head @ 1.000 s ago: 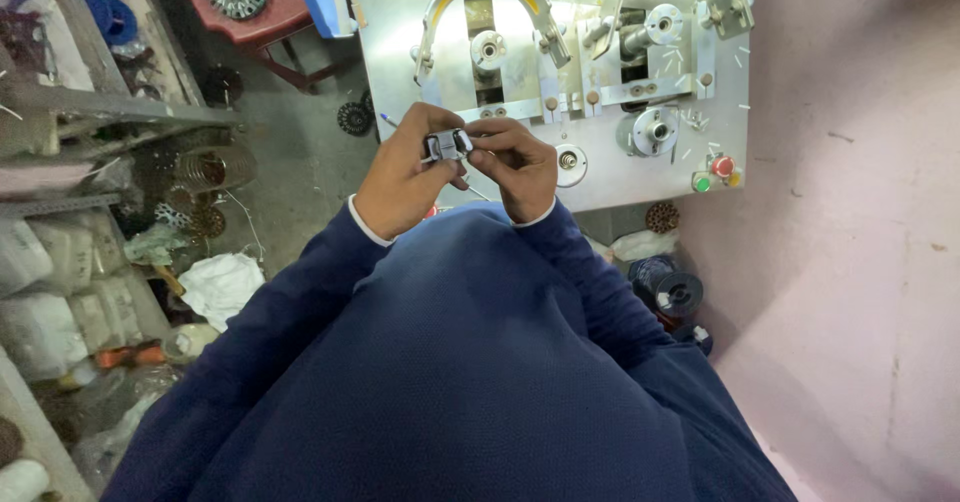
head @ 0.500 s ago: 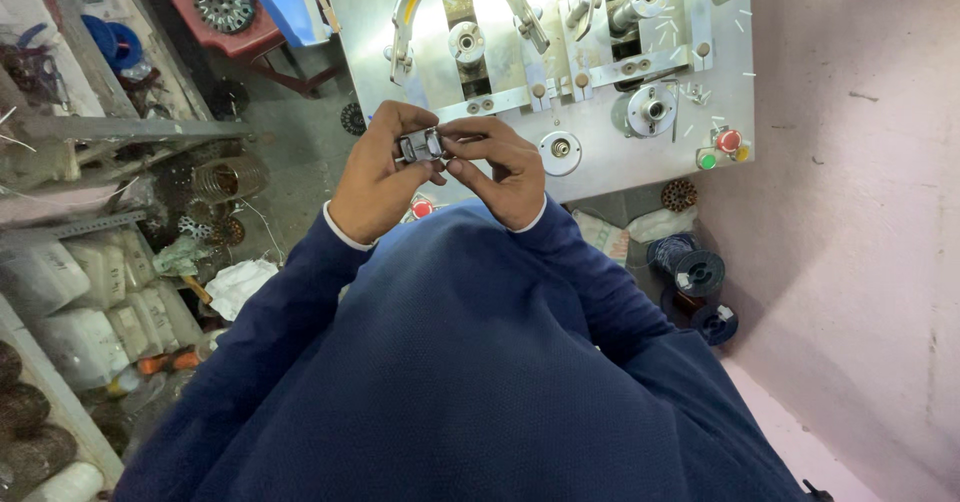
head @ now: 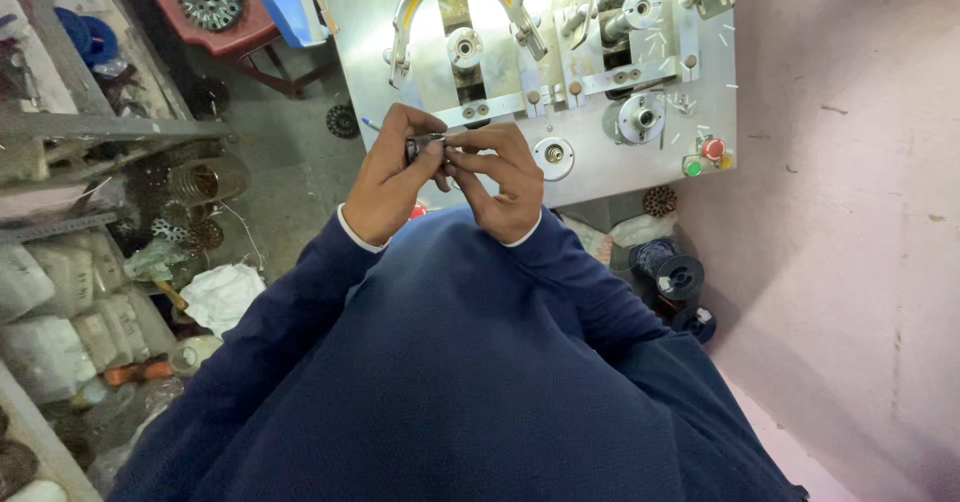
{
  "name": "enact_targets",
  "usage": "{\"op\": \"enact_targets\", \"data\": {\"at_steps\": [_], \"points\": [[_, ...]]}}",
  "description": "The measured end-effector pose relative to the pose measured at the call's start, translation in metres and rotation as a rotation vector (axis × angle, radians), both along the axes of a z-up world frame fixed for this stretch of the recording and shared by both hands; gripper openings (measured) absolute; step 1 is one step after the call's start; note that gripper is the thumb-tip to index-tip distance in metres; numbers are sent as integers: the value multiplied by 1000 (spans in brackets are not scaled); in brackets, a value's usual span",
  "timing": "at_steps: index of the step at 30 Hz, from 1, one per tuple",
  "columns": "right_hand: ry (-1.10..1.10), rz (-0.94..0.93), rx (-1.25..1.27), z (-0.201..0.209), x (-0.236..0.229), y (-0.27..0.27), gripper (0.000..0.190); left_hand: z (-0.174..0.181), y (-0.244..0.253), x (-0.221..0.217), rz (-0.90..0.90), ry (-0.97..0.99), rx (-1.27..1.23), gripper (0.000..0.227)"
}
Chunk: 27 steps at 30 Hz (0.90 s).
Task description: The person assembles small metal components by hand. They pick up a small metal block and a cylindrical part, then use a thin metal rod to insert and adjust internal elements within the block. The person repeatedly checks the fit and alignment of the parts before placing them on the machine surface.
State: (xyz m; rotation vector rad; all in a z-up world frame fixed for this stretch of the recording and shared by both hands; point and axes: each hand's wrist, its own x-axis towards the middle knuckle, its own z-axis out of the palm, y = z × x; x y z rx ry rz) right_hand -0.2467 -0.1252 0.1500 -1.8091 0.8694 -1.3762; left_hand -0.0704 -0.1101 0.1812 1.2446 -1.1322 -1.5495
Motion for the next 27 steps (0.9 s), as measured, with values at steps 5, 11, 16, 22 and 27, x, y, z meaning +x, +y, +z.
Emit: {"op": "enact_targets", "data": {"at_steps": [5,11,16,22,27], "points": [[107,8,-105,10,3,1,32,-14,1,1,50,100,61,13],[223,2,-202,12,6,2,32,-27,3,5,78,232,107,12],[246,8,-236,14,8,3,31,-32,6,3,101,298,144,15],[171,47,-54,18,9,9,28,-35,8,6,108,429,201,16],[135,42,-17,15,13,10,28,-35,10,10,108,516,229,16]]}}
